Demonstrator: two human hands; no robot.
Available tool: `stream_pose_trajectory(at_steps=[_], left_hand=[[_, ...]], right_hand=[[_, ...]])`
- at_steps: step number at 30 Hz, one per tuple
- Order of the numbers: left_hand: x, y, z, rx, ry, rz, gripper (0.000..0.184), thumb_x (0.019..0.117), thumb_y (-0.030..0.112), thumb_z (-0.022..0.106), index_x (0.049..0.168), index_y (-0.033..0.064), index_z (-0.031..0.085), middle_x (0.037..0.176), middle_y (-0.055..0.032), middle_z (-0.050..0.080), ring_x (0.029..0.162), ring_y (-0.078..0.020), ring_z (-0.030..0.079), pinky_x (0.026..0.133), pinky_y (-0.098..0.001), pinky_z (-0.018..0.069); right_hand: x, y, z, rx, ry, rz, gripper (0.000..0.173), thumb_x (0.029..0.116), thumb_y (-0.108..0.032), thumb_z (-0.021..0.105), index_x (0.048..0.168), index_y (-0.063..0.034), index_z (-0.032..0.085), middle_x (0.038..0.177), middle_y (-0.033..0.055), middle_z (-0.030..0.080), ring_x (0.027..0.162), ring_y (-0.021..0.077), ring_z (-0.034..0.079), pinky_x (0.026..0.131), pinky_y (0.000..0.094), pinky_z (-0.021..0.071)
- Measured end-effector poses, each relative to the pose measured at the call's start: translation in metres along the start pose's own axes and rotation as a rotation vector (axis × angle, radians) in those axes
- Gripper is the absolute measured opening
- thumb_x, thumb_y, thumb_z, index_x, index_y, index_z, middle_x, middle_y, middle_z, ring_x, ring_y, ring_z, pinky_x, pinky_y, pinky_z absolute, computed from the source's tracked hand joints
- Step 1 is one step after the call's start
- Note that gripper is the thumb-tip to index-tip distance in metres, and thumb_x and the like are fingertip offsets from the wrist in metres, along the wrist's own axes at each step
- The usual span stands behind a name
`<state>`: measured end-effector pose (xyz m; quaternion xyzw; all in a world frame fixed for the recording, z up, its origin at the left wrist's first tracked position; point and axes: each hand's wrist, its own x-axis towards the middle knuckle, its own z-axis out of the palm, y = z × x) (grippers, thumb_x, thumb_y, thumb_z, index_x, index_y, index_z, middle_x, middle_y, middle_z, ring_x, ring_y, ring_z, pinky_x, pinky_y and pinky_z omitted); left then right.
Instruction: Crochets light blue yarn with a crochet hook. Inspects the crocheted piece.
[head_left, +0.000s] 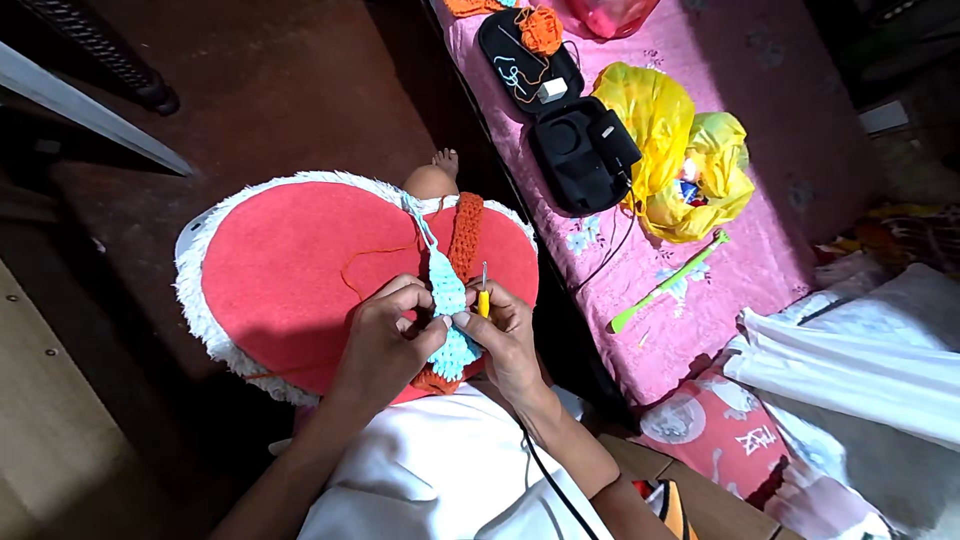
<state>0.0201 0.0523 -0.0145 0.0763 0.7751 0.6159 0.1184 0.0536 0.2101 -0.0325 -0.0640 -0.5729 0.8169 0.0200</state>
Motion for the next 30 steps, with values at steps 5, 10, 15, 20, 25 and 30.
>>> stream_pose_trajectory(at_steps=[5,10,15,20,25,30], left_hand=[[-0.0002,0.0002,0.0007,0.023,0.007,-0.002,0.006,0.0843,0.014,0.068,0.079,0.0116,0.067,0.095,0.0044,0.065,0.068,0.0056,0.061,0.056,-0.0105,0.0519],[-0.0004,-0.0001,0.0011,0.046,0.006,-0.01,0.007,0.0843,0.015,0.067,0.078,0.0118,0.066,0.094,0.0042,0.065,0.069,0.0057,0.06,0.056,-0.0098,0.0502],[-0.0003,-0.0001,0.0007,0.044,0.007,-0.017,0.004,0.0844,0.016,0.068,0.081,0.0128,0.068,0.095,0.0053,0.066,0.067,0.0053,0.06,0.054,-0.0105,0.0502],[0.0,-0.0026,-0.0021,-0.085,-0.011,0.01,0.009,0.0857,0.011,0.067,0.094,0.0108,0.069,0.099,0.0038,0.068,0.081,-0.0017,0.068,0.065,-0.0168,0.0588],[-0.0002,-0.0016,-0.0017,-0.129,-0.003,0.004,0.005,0.0879,0.011,0.066,0.093,0.0112,0.068,0.097,0.0036,0.068,0.079,-0.003,0.068,0.065,-0.0178,0.0593],[-0.0001,-0.0041,-0.001,-0.093,0.002,0.022,0.003,0.0877,0.011,0.066,0.09,0.0122,0.068,0.097,0.0041,0.067,0.081,-0.0021,0.067,0.066,-0.017,0.0584]], right_hand=[[-0.0003,0.0014,0.0001,0.012,-0.002,-0.016,0.006,0.0875,0.001,0.065,0.093,-0.0009,0.067,0.088,0.0016,0.065,0.074,0.0033,0.062,0.066,0.0194,0.054],[-0.0007,0.0015,0.0016,-0.013,0.023,-0.02,0.004,0.0868,0.002,0.065,0.09,-0.0008,0.067,0.089,0.0023,0.065,0.075,0.0035,0.062,0.067,0.0195,0.0547],[-0.0008,0.0013,0.0028,-0.023,0.042,-0.012,0.004,0.0866,0.003,0.065,0.089,-0.0005,0.067,0.086,0.0019,0.065,0.073,0.0031,0.062,0.066,0.0194,0.0545],[-0.0011,0.0026,0.0039,-0.069,0.037,-0.049,0.005,0.0866,0.004,0.065,0.089,0.0006,0.067,0.087,0.0022,0.065,0.075,0.003,0.062,0.067,0.019,0.055],[-0.0025,0.0022,0.0059,-0.12,0.045,-0.062,0.005,0.0851,0.005,0.066,0.088,0.0015,0.067,0.087,0.002,0.064,0.074,0.001,0.06,0.066,0.0161,0.0535],[-0.0029,0.0026,0.005,-0.122,0.035,-0.071,0.004,0.0852,0.004,0.065,0.088,0.0013,0.066,0.087,0.0017,0.062,0.073,0.0007,0.059,0.064,0.0156,0.0525]])
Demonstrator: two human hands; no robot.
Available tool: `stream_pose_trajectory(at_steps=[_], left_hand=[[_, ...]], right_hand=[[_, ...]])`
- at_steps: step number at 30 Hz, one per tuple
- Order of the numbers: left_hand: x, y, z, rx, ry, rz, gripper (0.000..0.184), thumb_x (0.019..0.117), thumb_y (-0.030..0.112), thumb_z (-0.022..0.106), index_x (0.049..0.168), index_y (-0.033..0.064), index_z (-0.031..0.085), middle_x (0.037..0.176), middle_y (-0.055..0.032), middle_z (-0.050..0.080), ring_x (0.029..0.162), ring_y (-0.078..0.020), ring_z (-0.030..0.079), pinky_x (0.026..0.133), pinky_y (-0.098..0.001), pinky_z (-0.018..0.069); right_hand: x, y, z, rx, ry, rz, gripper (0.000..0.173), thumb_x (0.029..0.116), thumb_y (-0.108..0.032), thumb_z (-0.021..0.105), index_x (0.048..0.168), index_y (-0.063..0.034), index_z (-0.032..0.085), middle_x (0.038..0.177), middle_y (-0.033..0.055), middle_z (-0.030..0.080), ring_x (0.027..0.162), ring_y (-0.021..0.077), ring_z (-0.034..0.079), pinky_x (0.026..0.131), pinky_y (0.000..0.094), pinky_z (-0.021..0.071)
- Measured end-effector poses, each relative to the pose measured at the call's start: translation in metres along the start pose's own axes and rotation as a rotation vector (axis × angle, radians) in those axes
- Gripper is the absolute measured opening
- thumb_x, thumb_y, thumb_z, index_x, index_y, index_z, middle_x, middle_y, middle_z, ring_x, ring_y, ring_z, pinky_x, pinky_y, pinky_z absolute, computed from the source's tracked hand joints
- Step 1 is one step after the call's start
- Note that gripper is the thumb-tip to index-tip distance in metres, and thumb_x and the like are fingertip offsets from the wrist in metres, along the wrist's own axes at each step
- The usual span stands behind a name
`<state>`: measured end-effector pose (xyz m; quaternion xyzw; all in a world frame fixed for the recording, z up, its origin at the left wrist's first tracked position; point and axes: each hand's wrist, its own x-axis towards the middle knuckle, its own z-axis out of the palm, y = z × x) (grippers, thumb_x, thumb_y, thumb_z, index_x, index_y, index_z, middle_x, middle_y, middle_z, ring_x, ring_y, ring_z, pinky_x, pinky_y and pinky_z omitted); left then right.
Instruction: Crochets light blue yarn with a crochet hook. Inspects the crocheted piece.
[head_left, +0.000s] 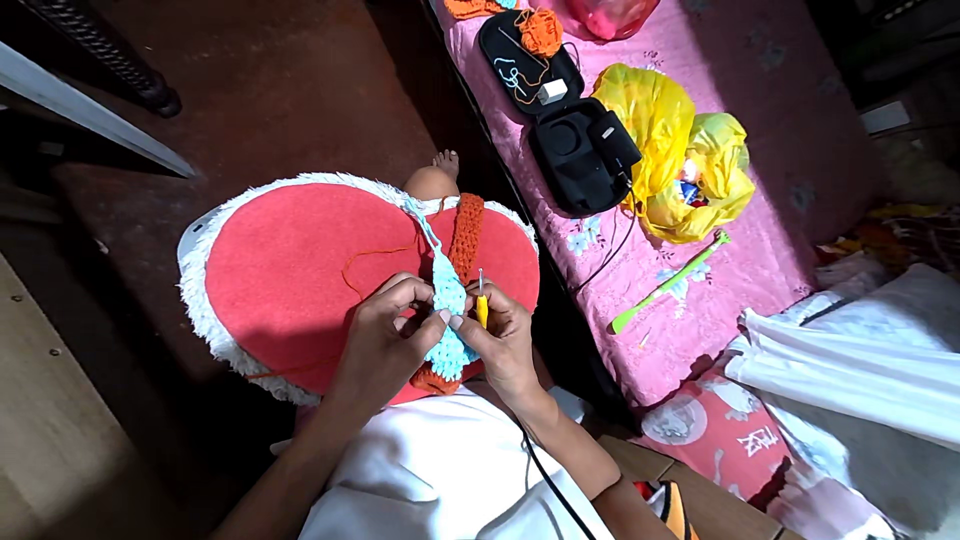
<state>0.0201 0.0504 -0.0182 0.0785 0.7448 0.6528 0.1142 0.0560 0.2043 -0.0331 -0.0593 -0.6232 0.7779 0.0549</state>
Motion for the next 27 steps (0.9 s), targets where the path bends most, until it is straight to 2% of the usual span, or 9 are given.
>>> stream_pose_trajectory(at_steps=[4,6,14,18,21,24,27], left_hand=[[0.0006,0.0005,-0.0003,0.037,-0.008,-0.004,0.002,0.086,0.012,0.067,0.084,0.0131,0.068,0.097,0.0051,0.066,0.075,0.0015,0.064,0.06,-0.014,0.0557],[0.0009,0.0025,0.0001,0.059,-0.012,-0.011,0.003,0.0851,0.012,0.068,0.083,0.0133,0.068,0.097,0.0055,0.065,0.071,0.0039,0.062,0.058,-0.0116,0.053],[0.0012,0.0037,-0.0001,0.083,-0.016,-0.013,0.004,0.0848,0.014,0.069,0.081,0.0123,0.069,0.098,0.0045,0.065,0.068,0.0052,0.06,0.055,-0.0101,0.0514],[0.0015,0.0024,-0.0001,0.113,-0.026,0.002,0.006,0.0848,0.015,0.068,0.08,0.0123,0.068,0.099,0.0039,0.065,0.071,0.0049,0.062,0.057,-0.0105,0.0521],[0.0015,0.0015,0.0,0.092,-0.019,0.006,0.003,0.085,0.015,0.068,0.084,0.0118,0.069,0.099,0.004,0.066,0.072,0.0038,0.063,0.057,-0.0114,0.0529],[0.0015,0.0022,-0.001,-0.009,-0.022,-0.023,0.012,0.0854,0.01,0.067,0.097,0.011,0.067,0.099,0.003,0.068,0.079,-0.0027,0.068,0.062,-0.0175,0.059],[0.0022,0.003,-0.001,-0.043,-0.012,-0.027,0.011,0.0866,0.01,0.066,0.098,0.0099,0.068,0.099,0.002,0.067,0.083,-0.0044,0.069,0.067,-0.0191,0.0603]], right_hand=[[0.002,-0.0017,-0.0033,0.069,-0.029,0.04,0.009,0.0881,0.001,0.062,0.096,-0.0002,0.066,0.087,0.0007,0.064,0.075,0.003,0.062,0.067,0.0199,0.0544],[0.0032,-0.002,-0.0038,0.088,-0.035,0.057,0.008,0.0884,0.0,0.062,0.096,-0.0003,0.066,0.086,0.0007,0.064,0.074,0.0035,0.062,0.068,0.0204,0.0546],[0.0044,-0.0031,-0.0035,0.101,-0.028,0.07,0.006,0.0888,-0.001,0.064,0.094,0.0001,0.068,0.088,0.0024,0.065,0.074,0.0039,0.062,0.067,0.0205,0.055],[0.0045,-0.0023,-0.0035,0.108,-0.022,0.065,0.006,0.0887,-0.001,0.064,0.093,0.0,0.068,0.087,0.0026,0.065,0.074,0.0043,0.063,0.067,0.0209,0.0553],[0.0047,-0.0018,-0.0029,0.101,-0.012,0.054,0.006,0.0884,0.0,0.064,0.093,0.0,0.068,0.087,0.0027,0.065,0.075,0.0048,0.063,0.068,0.0215,0.0558],[0.0044,-0.0016,-0.0015,0.078,0.006,0.045,0.006,0.0872,0.002,0.064,0.091,0.0006,0.068,0.086,0.003,0.066,0.074,0.0049,0.063,0.067,0.0217,0.0561],[0.0041,-0.0016,-0.0005,0.051,0.008,0.032,0.006,0.0866,0.003,0.064,0.091,0.0012,0.068,0.087,0.0032,0.066,0.075,0.0045,0.063,0.068,0.0208,0.0562]])
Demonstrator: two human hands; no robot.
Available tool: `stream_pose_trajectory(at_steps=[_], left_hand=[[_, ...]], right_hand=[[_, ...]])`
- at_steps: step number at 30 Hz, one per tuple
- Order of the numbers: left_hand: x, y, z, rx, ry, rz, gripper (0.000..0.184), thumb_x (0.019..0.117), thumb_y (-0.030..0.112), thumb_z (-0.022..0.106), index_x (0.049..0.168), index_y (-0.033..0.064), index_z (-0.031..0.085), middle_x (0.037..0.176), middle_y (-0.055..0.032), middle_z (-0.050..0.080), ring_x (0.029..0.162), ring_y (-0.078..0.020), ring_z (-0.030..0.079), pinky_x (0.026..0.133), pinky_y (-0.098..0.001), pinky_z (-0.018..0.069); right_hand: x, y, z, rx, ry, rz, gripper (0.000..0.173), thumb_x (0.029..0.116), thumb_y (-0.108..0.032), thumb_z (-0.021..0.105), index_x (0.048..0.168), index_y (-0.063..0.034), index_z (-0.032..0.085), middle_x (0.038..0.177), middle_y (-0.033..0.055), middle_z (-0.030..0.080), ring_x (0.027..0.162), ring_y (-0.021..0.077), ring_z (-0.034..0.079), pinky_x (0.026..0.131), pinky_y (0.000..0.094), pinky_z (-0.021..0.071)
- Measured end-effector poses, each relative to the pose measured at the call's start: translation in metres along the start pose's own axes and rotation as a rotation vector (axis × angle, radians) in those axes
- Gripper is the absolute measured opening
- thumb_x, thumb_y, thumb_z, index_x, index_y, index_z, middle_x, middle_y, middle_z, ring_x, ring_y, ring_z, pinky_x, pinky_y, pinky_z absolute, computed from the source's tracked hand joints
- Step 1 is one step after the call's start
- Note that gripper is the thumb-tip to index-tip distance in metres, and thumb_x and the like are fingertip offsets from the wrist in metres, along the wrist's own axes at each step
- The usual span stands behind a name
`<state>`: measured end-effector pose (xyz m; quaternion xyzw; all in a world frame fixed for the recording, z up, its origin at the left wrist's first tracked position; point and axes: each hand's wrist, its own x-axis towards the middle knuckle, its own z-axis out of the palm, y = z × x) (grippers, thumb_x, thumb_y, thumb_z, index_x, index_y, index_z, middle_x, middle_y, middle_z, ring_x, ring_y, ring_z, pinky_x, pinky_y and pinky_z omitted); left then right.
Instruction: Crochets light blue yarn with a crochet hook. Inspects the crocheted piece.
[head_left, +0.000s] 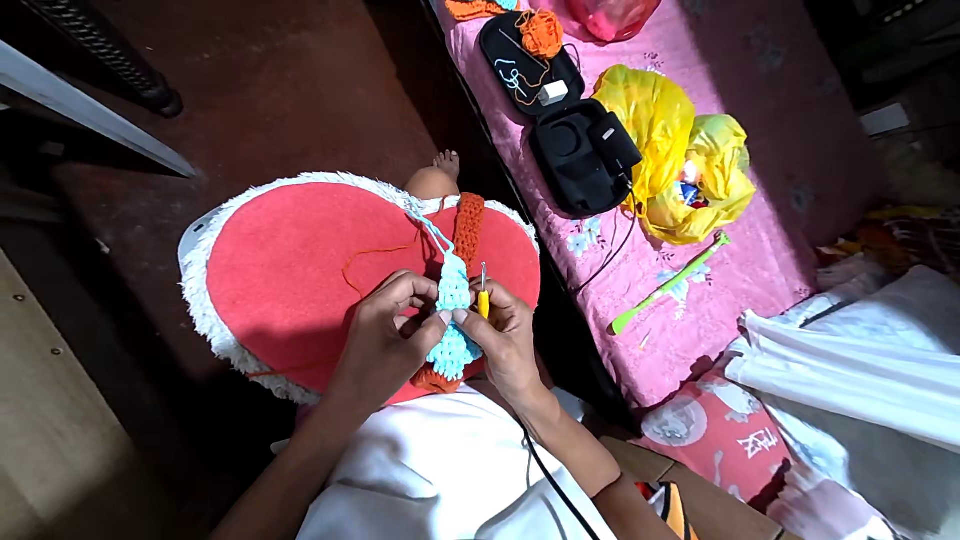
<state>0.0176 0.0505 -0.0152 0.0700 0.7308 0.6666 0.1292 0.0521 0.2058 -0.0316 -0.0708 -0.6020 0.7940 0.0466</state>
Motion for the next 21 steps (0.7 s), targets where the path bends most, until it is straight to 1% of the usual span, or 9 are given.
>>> stream_pose_trajectory(at_steps=[2,7,10,12,15,17,19,21], left_hand=[[-0.0001,-0.0005,0.0002,0.0,0.007,0.008,0.008,0.0878,0.011,0.066,0.095,0.0104,0.069,0.1,0.0019,0.068,0.085,-0.0047,0.069,0.069,-0.0193,0.0603],[-0.0002,-0.0012,0.0015,0.021,0.026,0.016,0.004,0.0881,0.012,0.067,0.091,0.0122,0.069,0.098,0.0033,0.067,0.082,-0.0034,0.068,0.067,-0.0179,0.0594],[-0.0007,-0.0017,0.001,0.034,0.027,0.015,0.003,0.0881,0.013,0.067,0.09,0.0127,0.069,0.097,0.0038,0.066,0.082,-0.0029,0.067,0.067,-0.0177,0.0593],[-0.0008,-0.0017,0.0007,0.043,0.022,0.013,0.002,0.0874,0.013,0.068,0.089,0.0129,0.069,0.097,0.0038,0.066,0.082,-0.0022,0.067,0.066,-0.0169,0.0588],[-0.0012,-0.002,0.0003,0.059,0.01,0.018,0.001,0.0867,0.013,0.068,0.087,0.013,0.069,0.099,0.0038,0.066,0.082,-0.0008,0.067,0.065,-0.0156,0.0581],[-0.0011,-0.002,0.0005,0.079,0.004,0.031,0.002,0.0861,0.014,0.069,0.086,0.013,0.07,0.1,0.0045,0.066,0.081,0.0018,0.065,0.063,-0.013,0.056],[-0.0009,-0.0029,0.0005,0.09,0.003,0.041,0.003,0.0862,0.015,0.069,0.085,0.0132,0.07,0.099,0.0048,0.066,0.079,0.0025,0.065,0.062,-0.0122,0.0548],[-0.0011,-0.0041,-0.0001,0.11,-0.006,0.047,0.004,0.0867,0.017,0.068,0.085,0.0136,0.07,0.099,0.0049,0.066,0.08,0.0026,0.065,0.062,-0.0123,0.0547]], right_hand=[[-0.0004,-0.0001,0.0004,-0.018,-0.007,-0.013,0.005,0.0866,0.004,0.064,0.089,0.0011,0.068,0.087,0.0027,0.065,0.075,0.0039,0.063,0.068,0.0199,0.0557],[-0.0013,0.0,0.0017,-0.072,-0.005,-0.028,0.003,0.0852,0.004,0.066,0.086,0.001,0.068,0.087,0.0022,0.063,0.075,0.0016,0.061,0.066,0.0165,0.0537],[-0.002,0.001,0.0009,-0.055,-0.012,-0.03,0.004,0.0853,0.004,0.065,0.088,0.002,0.067,0.089,0.0029,0.063,0.076,0.0022,0.061,0.067,0.0171,0.0543],[-0.002,0.0004,-0.0011,-0.021,-0.035,-0.015,0.006,0.0872,0.002,0.063,0.092,0.0013,0.067,0.088,0.0025,0.064,0.076,0.0031,0.062,0.067,0.019,0.0551],[-0.0007,-0.0024,-0.0025,0.044,-0.05,0.026,0.007,0.0903,-0.002,0.063,0.097,-0.0006,0.066,0.084,0.0007,0.065,0.072,0.0026,0.062,0.065,0.0194,0.0535],[0.0003,-0.0036,-0.0021,0.06,-0.05,0.039,0.007,0.0907,-0.003,0.064,0.097,-0.001,0.066,0.082,0.0002,0.065,0.07,0.0022,0.061,0.064,0.0185,0.0524],[0.0011,-0.0038,-0.0012,0.057,-0.035,0.045,0.005,0.0901,-0.003,0.064,0.095,-0.001,0.066,0.082,0.0003,0.065,0.069,0.0017,0.06,0.061,0.0178,0.0512],[0.0011,-0.003,-0.0011,0.05,-0.023,0.048,0.005,0.0895,-0.002,0.065,0.093,-0.0005,0.068,0.084,0.0009,0.064,0.068,0.0017,0.059,0.061,0.0178,0.0511]])
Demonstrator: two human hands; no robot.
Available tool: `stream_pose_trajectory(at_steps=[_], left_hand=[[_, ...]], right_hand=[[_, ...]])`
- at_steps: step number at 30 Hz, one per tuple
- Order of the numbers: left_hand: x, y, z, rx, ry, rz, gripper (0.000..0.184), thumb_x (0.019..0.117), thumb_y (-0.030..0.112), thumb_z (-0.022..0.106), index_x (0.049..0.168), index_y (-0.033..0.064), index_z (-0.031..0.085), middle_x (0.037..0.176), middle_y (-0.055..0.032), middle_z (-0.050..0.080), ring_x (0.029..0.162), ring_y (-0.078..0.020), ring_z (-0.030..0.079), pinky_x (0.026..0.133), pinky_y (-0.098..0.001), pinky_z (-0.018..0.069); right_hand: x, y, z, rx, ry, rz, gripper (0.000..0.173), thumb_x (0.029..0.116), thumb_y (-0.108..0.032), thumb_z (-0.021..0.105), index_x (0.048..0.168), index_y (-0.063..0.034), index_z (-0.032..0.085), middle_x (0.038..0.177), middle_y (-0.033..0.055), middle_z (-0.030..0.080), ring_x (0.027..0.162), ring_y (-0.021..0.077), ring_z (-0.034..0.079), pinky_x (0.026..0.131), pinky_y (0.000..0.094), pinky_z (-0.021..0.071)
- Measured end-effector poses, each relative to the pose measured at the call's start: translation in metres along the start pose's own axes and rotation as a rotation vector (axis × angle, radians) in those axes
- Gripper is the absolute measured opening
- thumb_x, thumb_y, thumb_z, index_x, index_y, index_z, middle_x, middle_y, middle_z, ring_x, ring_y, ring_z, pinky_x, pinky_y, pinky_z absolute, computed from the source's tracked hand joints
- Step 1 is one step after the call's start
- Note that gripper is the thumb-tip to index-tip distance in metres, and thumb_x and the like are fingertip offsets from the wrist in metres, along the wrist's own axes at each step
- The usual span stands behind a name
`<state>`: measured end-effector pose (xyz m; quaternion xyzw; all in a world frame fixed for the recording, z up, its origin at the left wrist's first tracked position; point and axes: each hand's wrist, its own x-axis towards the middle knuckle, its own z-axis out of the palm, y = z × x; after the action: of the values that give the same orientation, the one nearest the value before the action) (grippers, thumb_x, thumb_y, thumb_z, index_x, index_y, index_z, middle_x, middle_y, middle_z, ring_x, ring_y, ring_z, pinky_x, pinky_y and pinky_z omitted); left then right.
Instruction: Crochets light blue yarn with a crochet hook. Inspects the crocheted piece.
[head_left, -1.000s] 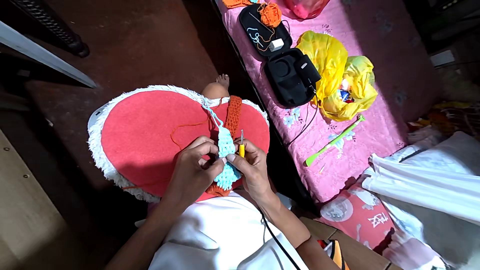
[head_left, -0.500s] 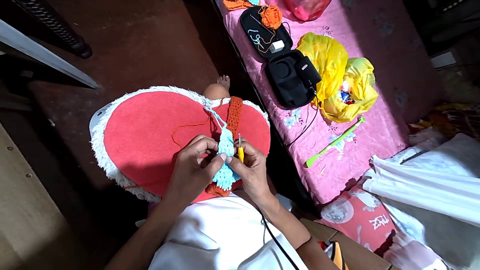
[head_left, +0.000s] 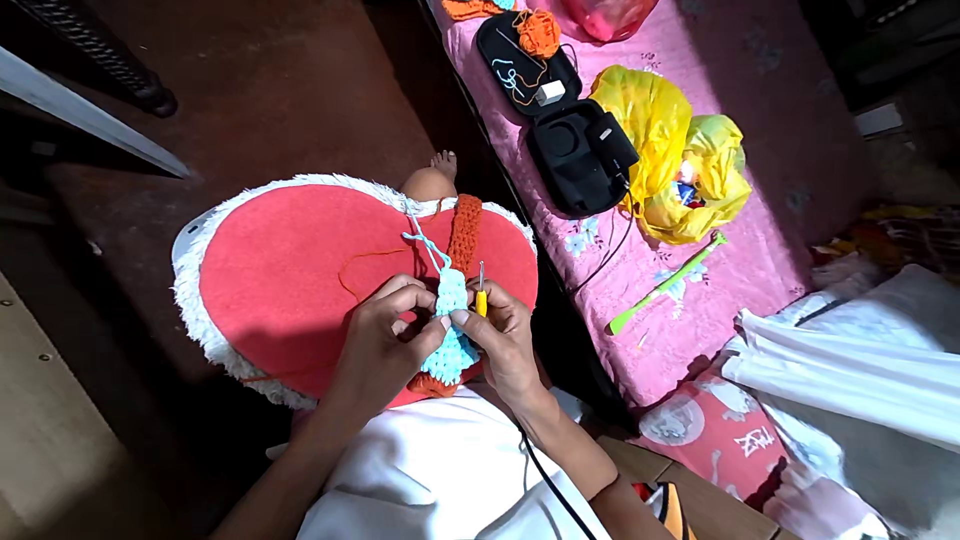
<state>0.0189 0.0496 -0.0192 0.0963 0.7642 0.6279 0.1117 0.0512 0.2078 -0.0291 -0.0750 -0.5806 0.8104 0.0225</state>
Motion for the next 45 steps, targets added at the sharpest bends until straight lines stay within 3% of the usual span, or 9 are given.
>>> stream_pose_trajectory(at_steps=[4,8,18,26,32,34,38,43,45], left_hand=[[0.0,0.0,0.0,-0.016,0.002,-0.004,0.005,0.0873,0.016,0.067,0.088,0.0126,0.07,0.1,0.0045,0.066,0.082,0.0014,0.066,0.063,-0.013,0.0555],[0.0,0.005,0.0,-0.13,0.016,-0.059,0.018,0.0884,0.012,0.067,0.106,0.01,0.066,0.095,0.0041,0.071,0.078,-0.0023,0.069,0.063,-0.0167,0.059],[0.0,0.001,0.002,-0.094,0.056,-0.026,0.004,0.0898,0.015,0.065,0.091,0.0131,0.069,0.094,0.0044,0.066,0.08,-0.0026,0.066,0.067,-0.017,0.0579],[0.0,0.002,0.002,-0.056,0.047,-0.037,0.003,0.0879,0.014,0.065,0.086,0.0137,0.067,0.094,0.0051,0.065,0.08,-0.0003,0.066,0.066,-0.0155,0.0576],[0.0,0.001,0.002,-0.026,0.045,-0.015,0.003,0.0869,0.015,0.067,0.084,0.0144,0.067,0.094,0.0065,0.065,0.079,0.0021,0.064,0.065,-0.0134,0.0556],[0.0,0.001,0.002,-0.033,0.043,-0.014,0.003,0.0871,0.015,0.066,0.084,0.014,0.067,0.094,0.006,0.065,0.079,0.0014,0.065,0.065,-0.0139,0.0561],[0.0,0.004,0.002,-0.085,0.045,-0.053,0.01,0.0886,0.016,0.067,0.098,0.0125,0.066,0.091,0.0055,0.069,0.076,-0.0016,0.068,0.063,-0.0168,0.0581],[0.003,0.004,0.0,-0.067,0.051,-0.033,0.004,0.0929,0.015,0.064,0.094,0.0122,0.067,0.088,0.0065,0.067,0.074,0.0007,0.065,0.066,-0.0153,0.0561],[0.004,0.007,-0.004,-0.119,0.036,-0.049,0.004,0.0944,0.014,0.063,0.095,0.0119,0.066,0.082,0.0075,0.067,0.07,0.0009,0.064,0.065,-0.0152,0.0551]], right_hand=[[0.001,0.0,0.001,0.0,0.008,-0.005,0.004,0.089,-0.001,0.065,0.092,0.0,0.067,0.083,0.0013,0.064,0.068,0.002,0.059,0.061,0.0179,0.0513],[0.0,0.0,0.003,-0.037,0.017,-0.011,0.004,0.0873,0.002,0.065,0.09,0.0012,0.067,0.085,0.0029,0.065,0.072,0.0036,0.062,0.065,0.0197,0.0545],[-0.001,0.002,0.003,-0.121,-0.009,-0.055,0.002,0.0852,0.002,0.065,0.086,0.002,0.067,0.087,0.0024,0.063,0.075,0.0016,0.06,0.066,0.0165,0.053],[0.001,-0.001,0.001,-0.048,-0.049,-0.016,0.009,0.0926,-0.005,0.061,0.101,-0.001,0.062,0.086,0.0008,0.065,0.075,0.0032,0.062,0.068,0.0204,0.0539],[0.003,-0.001,0.002,-0.057,-0.017,-0.013,0.004,0.0923,-0.002,0.061,0.094,-0.0023,0.065,0.079,-0.0015,0.063,0.068,0.0007,0.059,0.062,0.0172,0.0503],[0.003,-0.001,0.003,-0.062,-0.006,-0.01,0.004,0.0914,-0.002,0.061,0.093,-0.0021,0.065,0.078,-0.0013,0.062,0.068,0.0012,0.059,0.062,0.0176,0.0506],[0.003,-0.001,0.004,-0.083,0.002,-0.003,0.004,0.0893,0.001,0.062,0.09,-0.0004,0.066,0.082,0.0008,0.063,0.072,0.0027,0.061,0.066,0.0191,0.0537],[0.005,-0.004,0.008,-0.089,-0.013,0.003,0.004,0.0885,0.003,0.063,0.09,0.0016,0.066,0.085,0.0021,0.064,0.074,0.0028,0.061,0.066,0.0183,0.0537],[0.007,-0.008,0.006,-0.082,-0.029,-0.001,0.007,0.0899,0.001,0.064,0.097,0.0015,0.066,0.087,0.0018,0.066,0.075,0.0021,0.062,0.067,0.0182,0.0538]])
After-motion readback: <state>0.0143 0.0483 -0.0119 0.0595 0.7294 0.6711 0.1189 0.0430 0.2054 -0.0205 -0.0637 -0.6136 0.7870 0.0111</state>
